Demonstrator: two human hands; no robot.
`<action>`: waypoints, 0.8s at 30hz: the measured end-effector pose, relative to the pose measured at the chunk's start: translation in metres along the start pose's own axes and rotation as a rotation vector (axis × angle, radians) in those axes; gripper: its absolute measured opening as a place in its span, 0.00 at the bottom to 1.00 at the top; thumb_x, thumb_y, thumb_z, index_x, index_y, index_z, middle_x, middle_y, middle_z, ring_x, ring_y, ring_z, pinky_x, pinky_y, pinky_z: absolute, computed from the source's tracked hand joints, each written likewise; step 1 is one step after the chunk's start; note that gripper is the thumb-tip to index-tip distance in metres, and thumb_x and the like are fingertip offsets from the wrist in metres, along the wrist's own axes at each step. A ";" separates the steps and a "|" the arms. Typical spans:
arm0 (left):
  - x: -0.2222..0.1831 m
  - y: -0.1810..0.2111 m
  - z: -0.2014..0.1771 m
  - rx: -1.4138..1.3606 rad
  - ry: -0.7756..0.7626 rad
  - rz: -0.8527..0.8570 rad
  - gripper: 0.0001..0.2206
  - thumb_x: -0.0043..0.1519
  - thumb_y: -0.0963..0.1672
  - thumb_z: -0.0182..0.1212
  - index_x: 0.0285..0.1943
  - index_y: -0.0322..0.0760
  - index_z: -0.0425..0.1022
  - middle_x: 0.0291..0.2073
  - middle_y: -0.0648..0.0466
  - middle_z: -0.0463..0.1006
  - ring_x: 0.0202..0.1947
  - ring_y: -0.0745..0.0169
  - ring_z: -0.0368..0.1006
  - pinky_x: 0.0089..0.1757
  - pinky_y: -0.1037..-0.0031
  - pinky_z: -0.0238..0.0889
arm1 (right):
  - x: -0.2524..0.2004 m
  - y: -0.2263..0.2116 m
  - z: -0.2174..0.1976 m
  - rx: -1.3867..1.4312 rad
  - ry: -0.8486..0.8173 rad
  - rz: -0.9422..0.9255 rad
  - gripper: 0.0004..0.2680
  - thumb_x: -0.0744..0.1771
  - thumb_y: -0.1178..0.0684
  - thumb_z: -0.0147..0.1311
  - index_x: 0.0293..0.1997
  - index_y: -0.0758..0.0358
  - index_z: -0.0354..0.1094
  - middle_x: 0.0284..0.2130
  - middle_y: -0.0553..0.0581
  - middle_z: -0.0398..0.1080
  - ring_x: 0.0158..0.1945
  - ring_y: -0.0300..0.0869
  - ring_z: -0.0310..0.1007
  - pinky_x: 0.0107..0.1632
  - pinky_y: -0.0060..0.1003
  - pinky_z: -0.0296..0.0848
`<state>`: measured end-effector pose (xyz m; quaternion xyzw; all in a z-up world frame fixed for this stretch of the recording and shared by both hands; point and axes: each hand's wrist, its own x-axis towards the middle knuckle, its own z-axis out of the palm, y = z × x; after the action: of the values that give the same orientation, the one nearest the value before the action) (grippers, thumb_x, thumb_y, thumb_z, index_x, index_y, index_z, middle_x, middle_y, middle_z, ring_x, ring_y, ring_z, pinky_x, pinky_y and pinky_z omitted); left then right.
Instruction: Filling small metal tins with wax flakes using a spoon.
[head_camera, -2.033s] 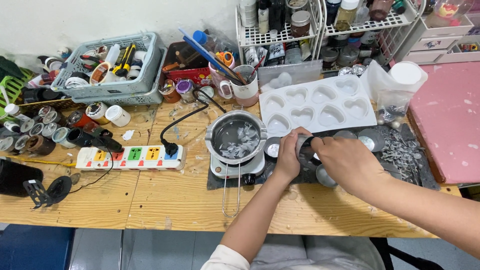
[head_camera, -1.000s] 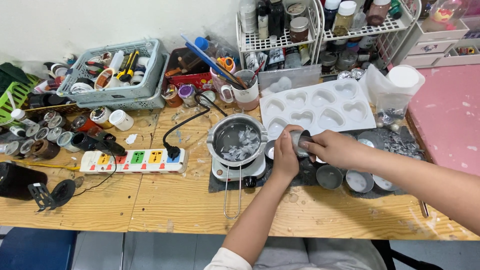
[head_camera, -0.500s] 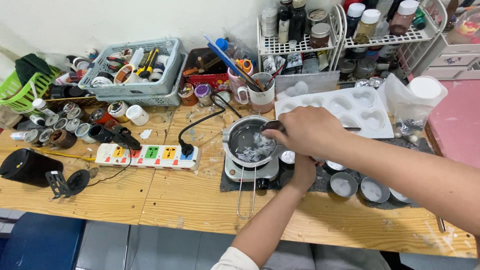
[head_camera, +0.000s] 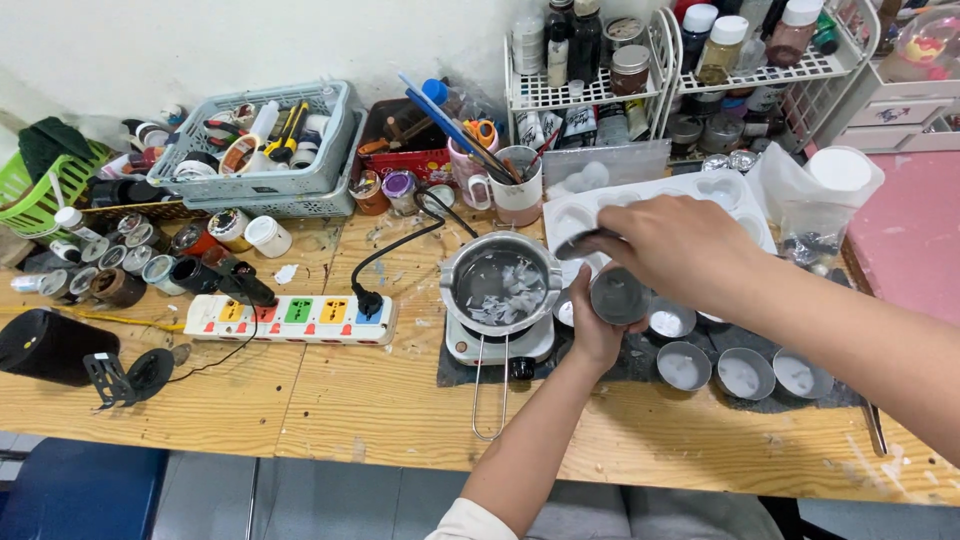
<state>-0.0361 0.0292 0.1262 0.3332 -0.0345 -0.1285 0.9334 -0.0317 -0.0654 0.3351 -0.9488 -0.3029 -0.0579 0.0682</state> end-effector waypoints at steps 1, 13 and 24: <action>0.001 -0.002 -0.004 -0.004 0.001 0.000 0.29 0.68 0.61 0.28 0.50 0.42 0.69 0.29 0.58 0.71 0.24 0.66 0.63 0.26 0.73 0.52 | -0.010 0.002 -0.002 -0.002 -0.003 -0.001 0.12 0.67 0.39 0.50 0.38 0.57 0.71 0.29 0.59 0.76 0.37 0.59 0.77 0.35 0.54 0.74; -0.001 -0.008 -0.004 0.313 -0.151 0.170 0.24 0.75 0.56 0.29 0.51 0.39 0.68 0.29 0.57 0.70 0.25 0.70 0.62 0.29 0.76 0.57 | -0.078 0.029 0.064 -0.471 -0.034 -0.076 0.04 0.62 0.56 0.53 0.34 0.60 0.65 0.27 0.55 0.75 0.32 0.45 0.80 0.31 0.37 0.78; -0.003 -0.012 -0.006 0.413 -0.114 0.340 0.28 0.73 0.57 0.29 0.47 0.35 0.69 0.34 0.56 0.74 0.37 0.69 0.70 0.43 0.77 0.64 | -0.072 0.021 0.063 -0.200 -0.232 0.103 0.04 0.63 0.61 0.52 0.37 0.64 0.63 0.23 0.62 0.75 0.31 0.52 0.80 0.32 0.44 0.78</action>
<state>-0.0403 0.0248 0.1140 0.4981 -0.1680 0.0210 0.8504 -0.0735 -0.1129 0.2598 -0.9654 -0.2525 0.0255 -0.0592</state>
